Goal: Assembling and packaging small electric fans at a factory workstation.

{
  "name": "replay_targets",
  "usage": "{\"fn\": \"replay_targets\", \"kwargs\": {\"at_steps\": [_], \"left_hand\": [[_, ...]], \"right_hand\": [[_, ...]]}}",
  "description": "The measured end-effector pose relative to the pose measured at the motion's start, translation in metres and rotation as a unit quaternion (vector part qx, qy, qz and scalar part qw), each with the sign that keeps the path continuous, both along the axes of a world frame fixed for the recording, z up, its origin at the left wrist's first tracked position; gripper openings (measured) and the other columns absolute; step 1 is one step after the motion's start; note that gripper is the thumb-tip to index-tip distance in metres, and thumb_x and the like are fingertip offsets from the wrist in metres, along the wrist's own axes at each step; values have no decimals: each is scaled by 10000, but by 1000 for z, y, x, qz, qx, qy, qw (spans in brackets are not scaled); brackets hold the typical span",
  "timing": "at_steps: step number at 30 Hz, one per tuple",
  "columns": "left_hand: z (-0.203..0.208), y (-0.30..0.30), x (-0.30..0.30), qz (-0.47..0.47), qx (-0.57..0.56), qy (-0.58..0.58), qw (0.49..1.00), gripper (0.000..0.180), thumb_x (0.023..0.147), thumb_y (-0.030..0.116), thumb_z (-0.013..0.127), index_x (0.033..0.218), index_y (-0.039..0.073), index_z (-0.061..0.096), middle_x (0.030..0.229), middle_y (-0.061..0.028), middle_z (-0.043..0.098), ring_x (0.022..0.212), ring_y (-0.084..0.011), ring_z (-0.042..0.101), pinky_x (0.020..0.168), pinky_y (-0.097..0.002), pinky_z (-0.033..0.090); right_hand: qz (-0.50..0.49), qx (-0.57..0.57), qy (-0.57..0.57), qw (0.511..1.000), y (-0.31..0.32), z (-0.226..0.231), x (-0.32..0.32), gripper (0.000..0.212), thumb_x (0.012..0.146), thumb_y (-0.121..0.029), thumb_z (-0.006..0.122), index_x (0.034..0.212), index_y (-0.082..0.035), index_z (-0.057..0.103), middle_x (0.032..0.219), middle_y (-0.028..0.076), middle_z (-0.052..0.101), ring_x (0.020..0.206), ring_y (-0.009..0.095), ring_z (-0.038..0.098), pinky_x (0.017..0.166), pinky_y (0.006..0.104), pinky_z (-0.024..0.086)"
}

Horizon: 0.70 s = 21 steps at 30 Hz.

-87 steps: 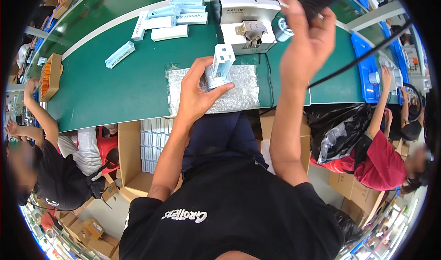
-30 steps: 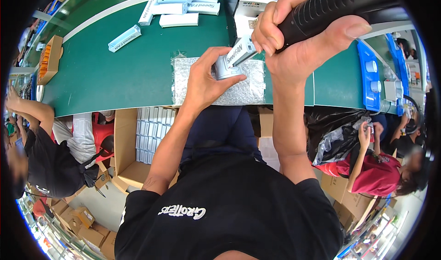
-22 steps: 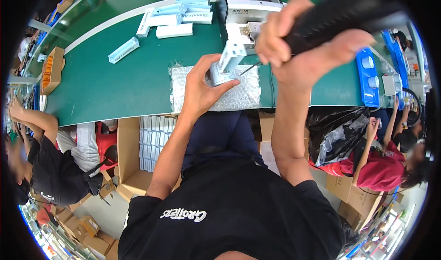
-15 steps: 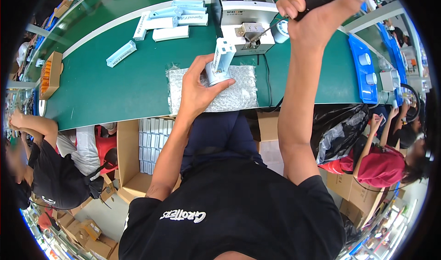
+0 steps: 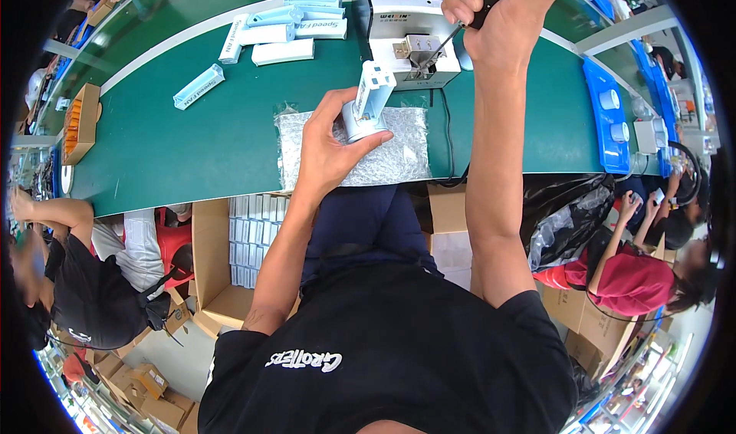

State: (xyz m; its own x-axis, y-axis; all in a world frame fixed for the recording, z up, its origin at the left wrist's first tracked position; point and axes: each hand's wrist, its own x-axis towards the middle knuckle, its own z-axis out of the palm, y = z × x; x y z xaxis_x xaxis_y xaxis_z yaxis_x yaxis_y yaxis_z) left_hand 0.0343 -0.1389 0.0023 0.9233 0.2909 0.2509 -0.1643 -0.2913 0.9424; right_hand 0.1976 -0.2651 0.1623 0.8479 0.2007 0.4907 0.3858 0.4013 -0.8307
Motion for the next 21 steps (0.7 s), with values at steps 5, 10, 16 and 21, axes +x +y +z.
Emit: {"fn": "replay_targets", "kwargs": {"at_steps": [5, 10, 16, 21], "left_hand": [[-2, 2, 0, 1, 2, -10, 1000, 634, 702, 159, 956, 1241, 2, 662, 1141, -104, 674, 1026, -221, 659, 896, -334, 515], [0, -1, 2, 5, -12, -1, 1000, 639, 697, 164, 961, 1241, 1, 668, 1113, -95, 674, 997, -206, 653, 875, -326, 515], [2, -1, 1, 8, -29, 8, 1000, 642, 692, 170, 967, 1236, -2, 672, 1076, -82, 670, 945, -184, 635, 838, -315, 510], [1, -5, 4, 4, -20, 11, 1000, 649, 692, 178, 970, 1236, -8, 668, 1058, -77, 665, 927, -175, 627, 816, -314, 509]], "right_hand": [[16, 19, 4, 1000, -8, 5, -29, 858, 901, -904, 362, 679, -84, 480, 450, 28, 421, 320, 129, 370, 320, 268, 328], [-20, -55, -12, 998, 1, 15, -80, 964, 813, -995, 250, 690, -72, 498, 446, 40, 439, 319, 129, 393, 321, 266, 380], [63, 7, 40, 997, 17, -4, -78, 1027, 736, -1018, 380, 784, -2, 524, 531, 74, 500, 401, 152, 458, 404, 268, 406], [389, 302, -234, 838, 39, -51, -11, 997, 732, -990, 481, 835, 1, 515, 552, 76, 510, 429, 152, 475, 429, 266, 415]]}}
